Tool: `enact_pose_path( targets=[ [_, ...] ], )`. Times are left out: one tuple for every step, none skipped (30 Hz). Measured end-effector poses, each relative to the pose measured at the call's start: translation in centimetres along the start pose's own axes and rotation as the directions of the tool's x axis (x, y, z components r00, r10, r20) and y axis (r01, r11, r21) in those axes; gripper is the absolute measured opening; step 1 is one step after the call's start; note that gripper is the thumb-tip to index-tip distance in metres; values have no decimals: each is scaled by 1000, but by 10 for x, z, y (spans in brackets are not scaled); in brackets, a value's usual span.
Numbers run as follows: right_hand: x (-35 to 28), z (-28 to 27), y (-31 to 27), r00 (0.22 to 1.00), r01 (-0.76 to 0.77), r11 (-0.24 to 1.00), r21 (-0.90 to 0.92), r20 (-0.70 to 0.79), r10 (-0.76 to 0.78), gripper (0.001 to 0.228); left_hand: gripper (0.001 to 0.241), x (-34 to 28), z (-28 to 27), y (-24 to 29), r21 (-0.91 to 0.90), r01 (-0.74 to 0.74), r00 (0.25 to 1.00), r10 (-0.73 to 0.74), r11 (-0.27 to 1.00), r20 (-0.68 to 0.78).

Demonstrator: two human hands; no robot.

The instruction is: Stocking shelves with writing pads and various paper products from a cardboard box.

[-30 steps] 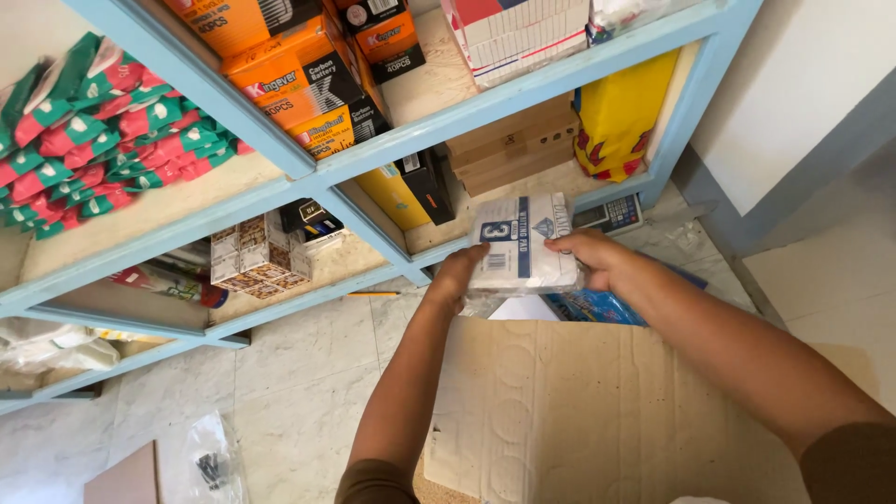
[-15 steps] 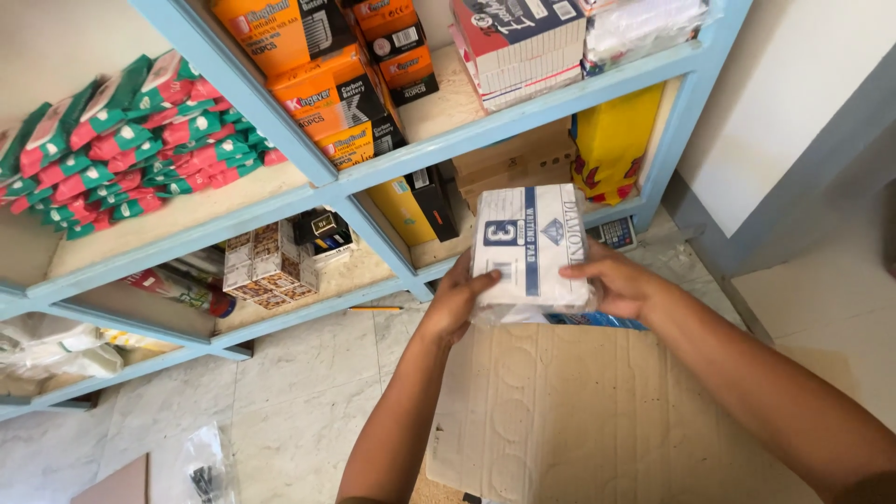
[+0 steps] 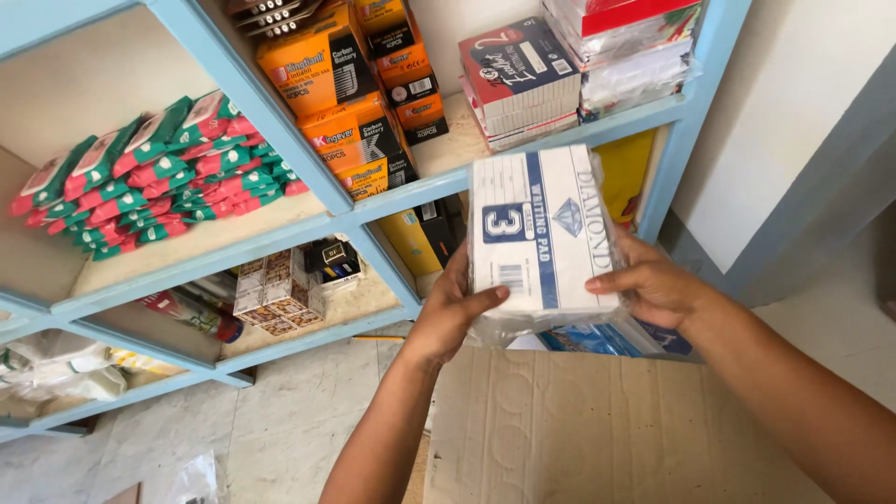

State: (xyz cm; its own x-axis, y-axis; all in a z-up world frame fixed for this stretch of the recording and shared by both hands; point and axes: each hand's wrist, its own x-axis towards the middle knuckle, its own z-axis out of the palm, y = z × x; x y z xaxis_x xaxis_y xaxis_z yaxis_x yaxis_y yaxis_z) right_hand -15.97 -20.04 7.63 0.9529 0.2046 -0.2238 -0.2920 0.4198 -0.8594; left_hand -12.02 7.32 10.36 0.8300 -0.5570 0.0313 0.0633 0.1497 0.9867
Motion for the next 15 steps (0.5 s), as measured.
enact_pose_path(
  targets=[
    [3, -2, -4, 1000, 25, 1000, -19, 5, -24, 111, 92, 4, 1, 3, -20, -32, 999, 32, 999, 13],
    [5, -3, -10, 999, 52, 998, -38, 9, -52, 111, 92, 9, 1, 7, -40, -64, 997, 66, 997, 29],
    [9, -2, -17, 998, 58, 998, -39, 9, -58, 111, 92, 15, 1, 11, -38, -69, 997, 70, 997, 33],
    [12, -2, -24, 995, 97, 994, -48, 31, -96, 111, 93, 21, 2, 14, -22, -67, 998, 68, 997, 11],
    [15, -2, -31, 990, 136, 989, -57, 53, -133, 111, 95, 28, 2, 17, -5, -66, 998, 66, 998, -12],
    [20, -2, -40, 989, 141, 988, -58, 54, -138, 111, 95, 36, 1, 20, -3, -70, 997, 70, 998, -9],
    [25, -3, -48, 985, 161, 985, -67, 75, -156, 110, 94, 43, 0, 24, -24, -87, 996, 87, 996, -5],
    [31, -3, -57, 980, 181, 980, -76, 98, -174, 110, 94, 51, -1, 27, -45, -104, 995, 104, 994, -2],
    [37, -4, -65, 979, 186, 979, -78, 100, -178, 110, 94, 60, -1, 31, -43, -109, 994, 109, 993, 0],
    [42, -4, -73, 974, 206, 975, -89, 113, -196, 108, 91, 67, -2, 34, -47, -136, 991, 136, 990, 2],
    [48, -5, -81, 969, 226, 969, -99, 126, -213, 107, 88, 75, -3, 38, -51, -164, 986, 164, 985, 4],
    [53, -5, -88, 968, 228, 968, -101, 130, -215, 107, 88, 82, -2, 41, -49, -168, 986, 168, 985, 2],
    [58, -6, -94, 968, 237, 965, -109, 115, -225, 102, 89, 90, -2, 45, -16, -160, 987, 160, 987, -31],
    [63, -7, -100, 967, 245, 962, -117, 98, -234, 98, 90, 97, -2, 49, 17, -149, 987, 150, 989, -63],
    [68, -9, -103, 967, 246, 962, -117, 100, -235, 98, 90, 103, -4, 49, 18, -150, 986, 151, 988, -64]
  ],
)
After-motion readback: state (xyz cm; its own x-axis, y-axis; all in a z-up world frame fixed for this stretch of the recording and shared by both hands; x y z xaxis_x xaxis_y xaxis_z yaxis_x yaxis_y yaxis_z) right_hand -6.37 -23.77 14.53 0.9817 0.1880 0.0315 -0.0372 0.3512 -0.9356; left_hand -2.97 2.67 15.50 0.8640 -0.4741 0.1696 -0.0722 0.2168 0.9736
